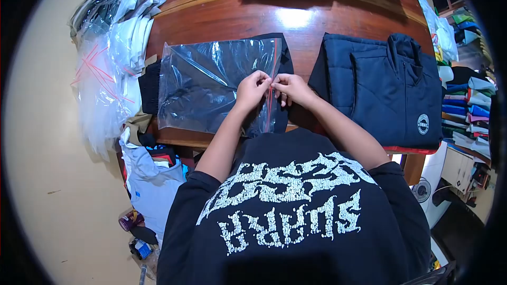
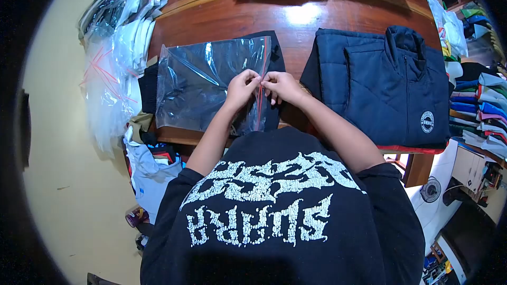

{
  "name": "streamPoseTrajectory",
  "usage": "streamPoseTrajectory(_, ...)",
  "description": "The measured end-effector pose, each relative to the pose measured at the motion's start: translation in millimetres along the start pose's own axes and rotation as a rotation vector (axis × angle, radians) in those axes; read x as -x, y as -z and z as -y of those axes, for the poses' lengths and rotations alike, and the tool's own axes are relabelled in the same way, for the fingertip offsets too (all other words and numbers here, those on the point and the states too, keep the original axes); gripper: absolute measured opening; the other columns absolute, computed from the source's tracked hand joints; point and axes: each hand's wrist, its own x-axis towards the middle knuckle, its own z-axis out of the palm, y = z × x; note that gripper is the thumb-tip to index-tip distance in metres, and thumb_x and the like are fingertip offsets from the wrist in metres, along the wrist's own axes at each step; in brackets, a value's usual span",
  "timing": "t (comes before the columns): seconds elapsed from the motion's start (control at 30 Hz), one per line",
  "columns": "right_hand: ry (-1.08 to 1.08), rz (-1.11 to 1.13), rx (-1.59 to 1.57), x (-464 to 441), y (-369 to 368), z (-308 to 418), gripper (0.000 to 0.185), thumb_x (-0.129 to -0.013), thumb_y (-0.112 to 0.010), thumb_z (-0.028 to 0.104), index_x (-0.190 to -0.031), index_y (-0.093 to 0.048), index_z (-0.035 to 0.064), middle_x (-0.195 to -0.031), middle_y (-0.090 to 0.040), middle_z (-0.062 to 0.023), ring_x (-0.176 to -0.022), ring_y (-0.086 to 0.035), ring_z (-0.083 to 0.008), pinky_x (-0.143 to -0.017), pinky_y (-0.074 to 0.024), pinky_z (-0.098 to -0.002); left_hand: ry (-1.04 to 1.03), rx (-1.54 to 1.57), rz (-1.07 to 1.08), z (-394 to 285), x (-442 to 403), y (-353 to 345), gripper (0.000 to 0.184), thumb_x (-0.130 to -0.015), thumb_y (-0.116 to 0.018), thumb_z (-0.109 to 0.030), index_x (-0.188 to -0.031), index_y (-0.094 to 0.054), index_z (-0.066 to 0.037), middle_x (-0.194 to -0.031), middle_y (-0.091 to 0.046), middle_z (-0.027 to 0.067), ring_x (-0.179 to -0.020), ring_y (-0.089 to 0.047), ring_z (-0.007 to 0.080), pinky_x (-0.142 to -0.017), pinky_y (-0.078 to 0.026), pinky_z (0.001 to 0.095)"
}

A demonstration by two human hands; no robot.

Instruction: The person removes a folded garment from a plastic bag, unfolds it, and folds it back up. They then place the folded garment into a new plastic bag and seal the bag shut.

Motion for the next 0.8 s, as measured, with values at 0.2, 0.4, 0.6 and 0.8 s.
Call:
streamPoseTrajectory(0.2,-0.022,-0.006,0.017,-0.4,-0.5,1.5,0.022,-0.096,-0.057,0.024,-0.089,-0.059,0.0041,-0.072,-0.063,-0.0034,-0.049,-0.062,-0.0116,-0.038,-0.0424,-0.0206,0.053,0.198,0.07,2.8,-0.6,3.3,0.009,-0.092,-0.061,-0.01,-0.093,-0.06,-0.001,-0.073,-0.062,0.0024,-0.057,-0.056,0.0075,-0.053,-0.044,0.0228)
streamPoseTrajectory(0.4,-0.013,-0.021,0.019,0.3,-1.4,2.0,0.02,-0.095,-0.057,0.021,-0.089,-0.06,0.003,-0.07,-0.064,-0.0051,-0.049,-0.063,-0.0131,-0.039,-0.0456,-0.0234,0.02,0.201,0.096,5.1,-0.6,6.0,0.008,-0.093,-0.06,-0.008,-0.094,-0.059,0.0,-0.074,-0.061,0.0024,-0.058,-0.056,0.0073,-0.053,-0.044,0.0222)
streamPoseTrajectory(0.6,-0.026,-0.025,0.057,2.4,-2.6,5.3,0.02,-0.096,-0.057,0.022,-0.088,-0.059,0.0048,-0.072,-0.063,-0.0032,-0.049,-0.062,-0.0107,-0.038,-0.0425,-0.0198,0.018,0.212,0.1,7.7,-0.5,5.2,0.008,-0.094,-0.059,-0.008,-0.094,-0.058,0.0,-0.075,-0.061,0.0022,-0.058,-0.056,0.0071,-0.053,-0.044,0.0217)
streamPoseTrajectory(0.8,-0.015,-0.028,0.048,0.2,-2.4,1.3,0.019,-0.096,-0.058,0.022,-0.087,-0.059,0.0043,-0.07,-0.062,-0.0029,-0.048,-0.061,-0.0108,-0.038,-0.0424,-0.0202,0.052,0.238,0.091,9.1,-0.6,5.0,0.008,-0.093,-0.059,-0.009,-0.094,-0.057,-0.001,-0.075,-0.062,0.0023,-0.057,-0.057,0.0076,-0.051,-0.045,0.0216)
